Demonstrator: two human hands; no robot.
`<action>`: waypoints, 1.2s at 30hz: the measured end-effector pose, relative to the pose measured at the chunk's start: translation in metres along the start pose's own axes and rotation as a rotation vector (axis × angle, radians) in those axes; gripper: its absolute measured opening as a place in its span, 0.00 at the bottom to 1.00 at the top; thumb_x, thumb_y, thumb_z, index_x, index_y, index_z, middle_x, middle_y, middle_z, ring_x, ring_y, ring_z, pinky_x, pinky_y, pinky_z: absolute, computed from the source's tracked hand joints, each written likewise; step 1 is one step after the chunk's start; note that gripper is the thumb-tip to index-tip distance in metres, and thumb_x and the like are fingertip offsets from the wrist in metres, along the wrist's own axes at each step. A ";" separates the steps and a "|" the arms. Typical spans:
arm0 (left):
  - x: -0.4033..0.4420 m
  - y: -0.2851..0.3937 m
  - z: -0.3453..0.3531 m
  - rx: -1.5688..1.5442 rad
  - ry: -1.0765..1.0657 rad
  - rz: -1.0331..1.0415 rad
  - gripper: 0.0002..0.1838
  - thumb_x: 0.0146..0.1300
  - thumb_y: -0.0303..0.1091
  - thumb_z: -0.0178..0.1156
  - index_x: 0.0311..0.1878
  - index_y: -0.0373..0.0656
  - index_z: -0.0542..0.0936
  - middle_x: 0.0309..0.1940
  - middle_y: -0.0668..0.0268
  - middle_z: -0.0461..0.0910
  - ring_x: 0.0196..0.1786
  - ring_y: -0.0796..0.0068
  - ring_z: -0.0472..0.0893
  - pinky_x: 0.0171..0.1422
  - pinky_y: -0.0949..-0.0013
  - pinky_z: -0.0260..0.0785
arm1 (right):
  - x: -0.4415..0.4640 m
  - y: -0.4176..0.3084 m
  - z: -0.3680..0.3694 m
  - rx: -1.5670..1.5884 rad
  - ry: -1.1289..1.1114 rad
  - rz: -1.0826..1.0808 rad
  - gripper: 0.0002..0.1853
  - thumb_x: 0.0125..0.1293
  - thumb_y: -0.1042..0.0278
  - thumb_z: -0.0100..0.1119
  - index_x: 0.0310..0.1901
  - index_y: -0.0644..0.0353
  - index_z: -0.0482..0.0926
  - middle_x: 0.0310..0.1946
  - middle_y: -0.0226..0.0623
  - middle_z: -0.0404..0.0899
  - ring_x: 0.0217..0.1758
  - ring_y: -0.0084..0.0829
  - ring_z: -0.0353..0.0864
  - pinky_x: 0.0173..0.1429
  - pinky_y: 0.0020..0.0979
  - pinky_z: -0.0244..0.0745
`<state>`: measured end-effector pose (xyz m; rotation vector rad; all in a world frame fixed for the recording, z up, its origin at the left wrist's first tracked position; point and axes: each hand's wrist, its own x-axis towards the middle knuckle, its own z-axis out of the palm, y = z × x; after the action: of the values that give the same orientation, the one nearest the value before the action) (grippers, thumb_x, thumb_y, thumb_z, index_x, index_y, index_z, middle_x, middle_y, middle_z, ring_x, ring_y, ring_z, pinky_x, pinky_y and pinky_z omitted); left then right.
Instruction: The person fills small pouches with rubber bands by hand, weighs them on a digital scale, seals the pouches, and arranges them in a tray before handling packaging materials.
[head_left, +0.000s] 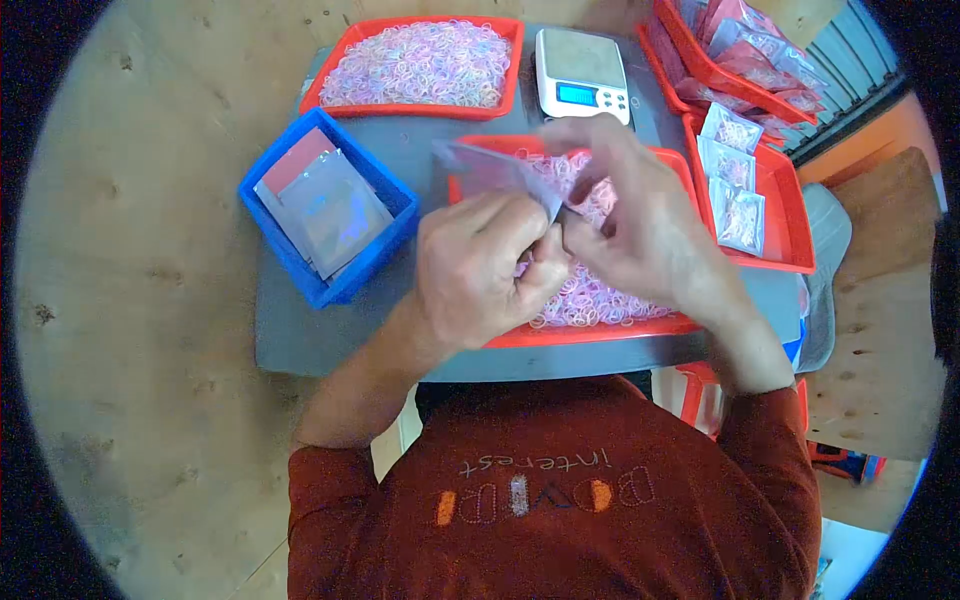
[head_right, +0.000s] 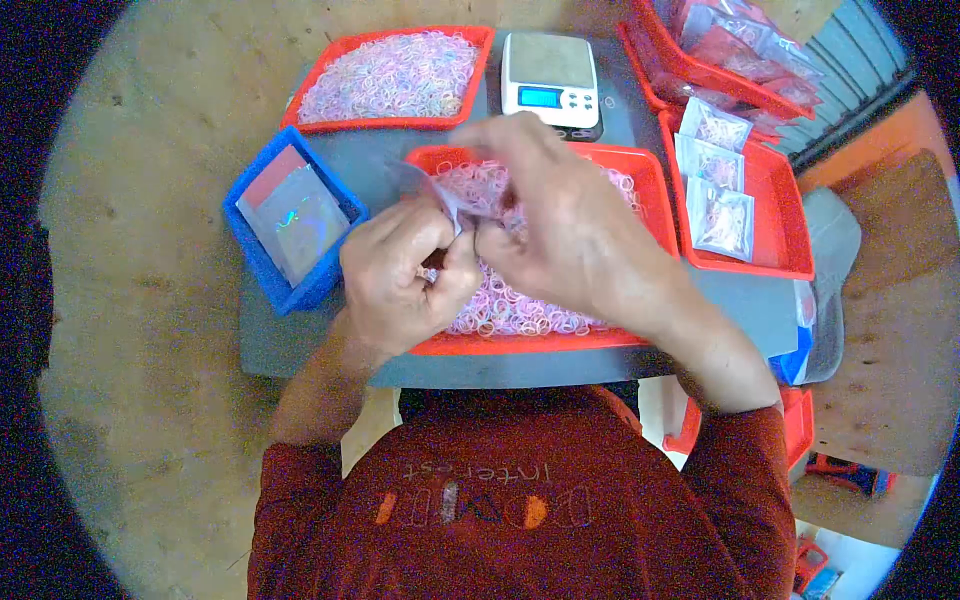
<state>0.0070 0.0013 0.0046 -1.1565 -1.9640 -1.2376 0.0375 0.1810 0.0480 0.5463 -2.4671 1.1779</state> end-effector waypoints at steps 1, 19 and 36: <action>0.000 0.000 0.001 -0.009 0.003 0.018 0.12 0.51 0.21 0.67 0.25 0.42 0.70 0.20 0.60 0.71 0.21 0.58 0.74 0.26 0.59 0.65 | 0.000 -0.001 0.001 0.015 -0.014 -0.027 0.13 0.56 0.82 0.60 0.45 0.67 0.81 0.32 0.44 0.81 0.36 0.42 0.84 0.44 0.37 0.82; 0.003 -0.002 0.002 0.205 -0.121 0.023 0.53 0.38 0.46 0.84 0.70 0.38 0.72 0.64 0.53 0.74 0.70 0.45 0.71 0.74 0.47 0.62 | -0.011 0.022 -0.012 0.248 -0.219 0.263 0.09 0.69 0.67 0.61 0.43 0.66 0.81 0.24 0.36 0.77 0.27 0.20 0.73 0.31 0.31 0.72; 0.003 -0.011 -0.003 -0.026 -0.118 -0.272 0.41 0.44 0.34 0.83 0.63 0.37 0.76 0.55 0.59 0.80 0.60 0.67 0.80 0.66 0.63 0.72 | -0.022 0.062 -0.008 -0.299 -0.471 0.075 0.22 0.59 0.62 0.73 0.52 0.64 0.82 0.44 0.51 0.78 0.55 0.52 0.81 0.59 0.46 0.78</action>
<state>-0.0042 -0.0023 0.0031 -1.0193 -2.2578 -1.3593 0.0275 0.2280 0.0017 0.7129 -3.0121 0.7408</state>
